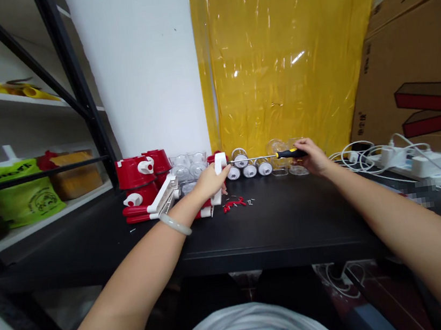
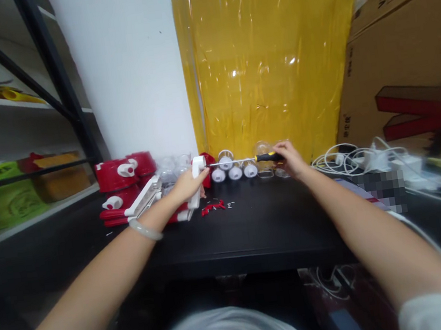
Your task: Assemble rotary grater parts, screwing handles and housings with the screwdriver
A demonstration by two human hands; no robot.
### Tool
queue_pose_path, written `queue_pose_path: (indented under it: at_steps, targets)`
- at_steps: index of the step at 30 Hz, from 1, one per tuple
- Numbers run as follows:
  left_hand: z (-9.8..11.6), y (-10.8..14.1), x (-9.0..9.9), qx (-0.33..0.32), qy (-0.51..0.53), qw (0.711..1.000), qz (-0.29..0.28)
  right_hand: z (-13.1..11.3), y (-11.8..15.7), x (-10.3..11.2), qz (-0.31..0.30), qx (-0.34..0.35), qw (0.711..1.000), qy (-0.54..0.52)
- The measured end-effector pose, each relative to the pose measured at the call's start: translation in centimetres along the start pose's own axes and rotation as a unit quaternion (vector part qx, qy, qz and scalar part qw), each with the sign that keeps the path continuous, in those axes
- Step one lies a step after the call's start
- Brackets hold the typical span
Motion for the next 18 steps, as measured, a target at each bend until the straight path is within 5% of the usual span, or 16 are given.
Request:
queue_pose_path:
  at_steps: [7,18]
  targets:
    - [0.0,0.1,0.0,-0.004,0.011,1.000,0.001,0.4,-0.7,0.6,-0.008,0.033,0.991,0.127]
    - [0.1,0.3,-0.2,-0.012,0.020,1.000,-0.017,-0.6,0.2,-0.3,0.008,-0.008,0.996,-0.090]
Point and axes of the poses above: each hand's wrist, its own y-axis away from the middle knuckle, its own x-axis out of the back of the hand, z = x × y, the point moved 8 cm from there along -y, towards the middle knuckle, and after that the axes turned 14 degrees about x, right-handed, at the moved point
